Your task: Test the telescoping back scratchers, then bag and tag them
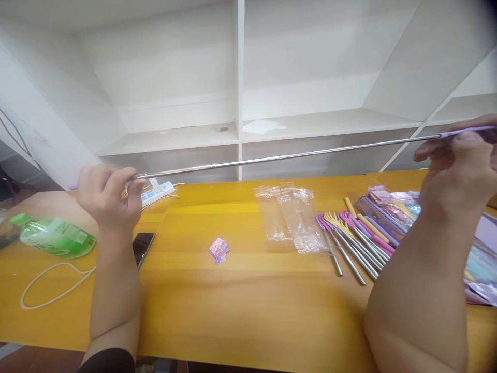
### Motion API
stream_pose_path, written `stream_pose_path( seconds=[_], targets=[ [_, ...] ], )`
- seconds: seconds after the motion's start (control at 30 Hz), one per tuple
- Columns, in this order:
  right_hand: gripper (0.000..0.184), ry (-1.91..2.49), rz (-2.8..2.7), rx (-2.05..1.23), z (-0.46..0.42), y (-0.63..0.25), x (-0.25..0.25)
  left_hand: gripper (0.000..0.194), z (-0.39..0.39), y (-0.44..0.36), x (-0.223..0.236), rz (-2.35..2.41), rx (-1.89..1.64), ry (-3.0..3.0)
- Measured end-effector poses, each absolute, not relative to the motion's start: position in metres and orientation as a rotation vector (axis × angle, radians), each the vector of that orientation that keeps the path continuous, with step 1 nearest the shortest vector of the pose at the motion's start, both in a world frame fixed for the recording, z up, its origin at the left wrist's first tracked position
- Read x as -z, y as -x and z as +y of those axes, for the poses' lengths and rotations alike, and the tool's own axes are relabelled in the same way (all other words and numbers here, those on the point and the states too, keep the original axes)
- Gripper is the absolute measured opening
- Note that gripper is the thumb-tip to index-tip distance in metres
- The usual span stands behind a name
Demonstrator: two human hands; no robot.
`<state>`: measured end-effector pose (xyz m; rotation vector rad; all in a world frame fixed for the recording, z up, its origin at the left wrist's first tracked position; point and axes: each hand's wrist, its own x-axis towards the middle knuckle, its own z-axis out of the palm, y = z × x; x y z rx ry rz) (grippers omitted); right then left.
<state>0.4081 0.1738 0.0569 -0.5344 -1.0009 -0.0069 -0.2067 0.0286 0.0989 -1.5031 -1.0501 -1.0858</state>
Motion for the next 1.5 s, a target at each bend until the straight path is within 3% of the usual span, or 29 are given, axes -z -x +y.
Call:
stream_pose_path(
  seconds=[0.1, 0.37, 0.7, 1.13, 1.5],
  targets=[
    [0.031, 0.443, -1.177, 0.019, 0.163, -0.375, -0.063, 0.048, 0.027, 0.194, -0.096, -1.054, 1.1, 1.575],
    [0.01, 0.568, -1.543, -0.047, 0.129, -0.271, -0.051, 0.028, 0.035, 0.149, -0.074, -1.06, 1.182, 1.699],
    [0.008, 0.572, -1.534, 0.008, 0.125, -0.272, -0.055, 0.039, 0.034, 0.136, -0.067, -1.184, 1.164, 1.707],
    [0.01, 0.554, -1.579, 0.025, 0.103, -0.263, -0.062, 0.027, 0.013, 0.123, -0.074, -1.102, 1.144, 1.678],
    [0.02, 0.515, -1.748, 0.076, 0.074, -0.216, -0.056, 0.031, 0.014, 0.1, -0.062, -1.11, 1.139, 1.724]
  ],
)
